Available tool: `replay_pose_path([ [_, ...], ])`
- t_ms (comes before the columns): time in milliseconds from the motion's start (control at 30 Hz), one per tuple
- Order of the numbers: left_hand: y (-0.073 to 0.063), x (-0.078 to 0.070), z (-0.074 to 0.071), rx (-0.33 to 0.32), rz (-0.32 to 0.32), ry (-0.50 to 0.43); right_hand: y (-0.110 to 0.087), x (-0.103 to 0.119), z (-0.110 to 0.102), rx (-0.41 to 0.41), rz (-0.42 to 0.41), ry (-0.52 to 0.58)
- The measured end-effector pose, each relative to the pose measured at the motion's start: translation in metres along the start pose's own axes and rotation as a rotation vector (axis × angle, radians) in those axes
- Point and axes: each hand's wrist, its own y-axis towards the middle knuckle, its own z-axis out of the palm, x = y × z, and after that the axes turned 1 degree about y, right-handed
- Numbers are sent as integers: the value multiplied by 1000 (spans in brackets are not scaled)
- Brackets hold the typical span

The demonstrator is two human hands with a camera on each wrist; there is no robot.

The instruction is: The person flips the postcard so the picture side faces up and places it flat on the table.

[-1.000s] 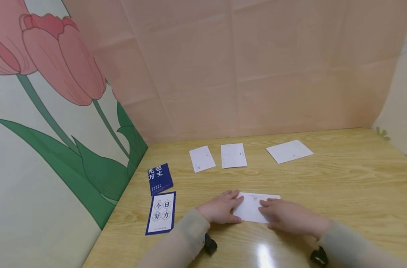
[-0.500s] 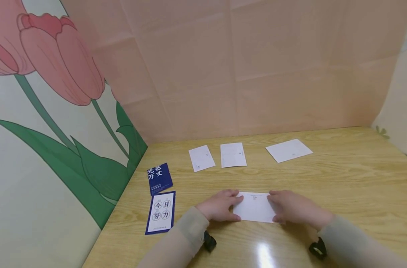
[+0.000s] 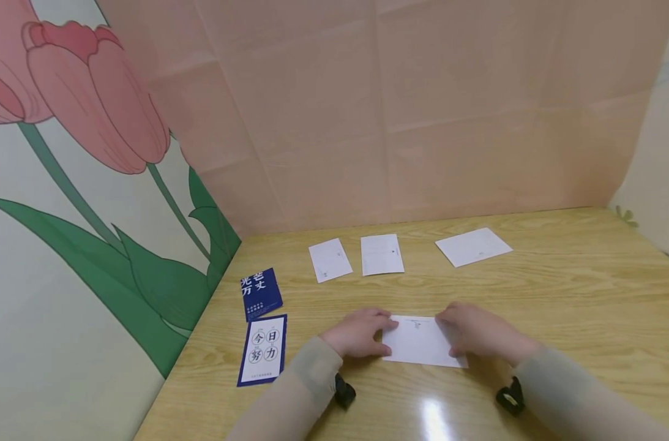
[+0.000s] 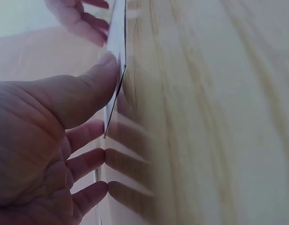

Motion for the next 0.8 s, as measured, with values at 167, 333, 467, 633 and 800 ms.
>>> replay_pose_path([
  [167, 6, -2, -1, -43, -14, 3, 6, -4, -3, -19, 37, 3],
  [333, 12, -5, -4, -59, -70, -23, 7, -7, -5, -1, 49, 26],
  [467, 18, -6, -7, -46, -117, -35, 8, -7, -7, 18, 65, 38],
  [633, 25, -6, -8, -32, -192, -96, 10, -8, -7, 17, 68, 17],
  [800, 29, -5, -8, -23, -237, -147, 11, -9, -6, 19, 91, 29],
])
